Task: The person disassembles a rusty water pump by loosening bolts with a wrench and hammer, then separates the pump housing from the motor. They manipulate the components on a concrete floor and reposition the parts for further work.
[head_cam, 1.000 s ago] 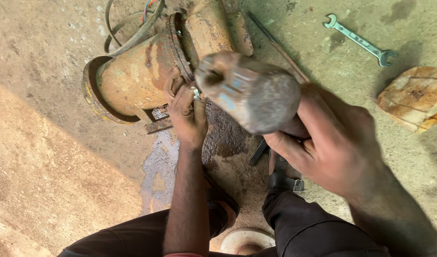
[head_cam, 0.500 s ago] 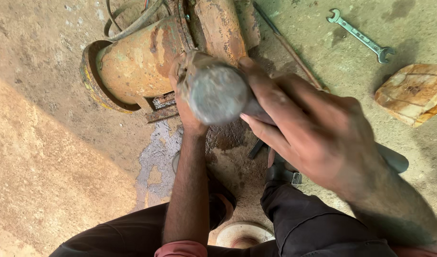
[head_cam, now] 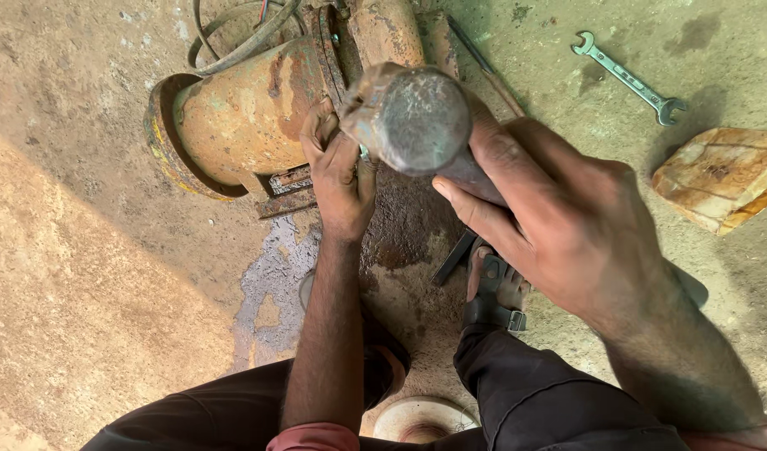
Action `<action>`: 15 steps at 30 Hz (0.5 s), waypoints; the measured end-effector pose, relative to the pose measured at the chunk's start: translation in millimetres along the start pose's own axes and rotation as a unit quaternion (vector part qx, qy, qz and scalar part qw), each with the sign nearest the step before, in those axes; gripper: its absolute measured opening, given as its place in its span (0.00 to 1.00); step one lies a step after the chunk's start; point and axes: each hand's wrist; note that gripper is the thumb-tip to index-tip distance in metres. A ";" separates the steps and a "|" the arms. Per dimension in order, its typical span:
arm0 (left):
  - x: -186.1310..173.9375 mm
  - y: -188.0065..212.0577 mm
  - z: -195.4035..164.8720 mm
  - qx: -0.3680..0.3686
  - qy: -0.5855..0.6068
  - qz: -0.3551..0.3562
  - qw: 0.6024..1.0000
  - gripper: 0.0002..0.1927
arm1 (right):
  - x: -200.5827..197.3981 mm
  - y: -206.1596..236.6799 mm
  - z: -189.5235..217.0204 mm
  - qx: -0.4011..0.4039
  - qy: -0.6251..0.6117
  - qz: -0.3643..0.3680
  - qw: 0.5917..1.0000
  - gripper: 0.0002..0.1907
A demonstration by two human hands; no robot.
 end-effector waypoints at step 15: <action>8.2 2.0 4.7 0.041 -0.116 -0.010 0.992 0.17 | -1.2 -5.3 5.3 -0.006 0.047 0.024 0.999 0.28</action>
Point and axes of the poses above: each hand's wrist, its own y-axis away from the middle knuckle, its own x-axis out of the palm, z = x × y
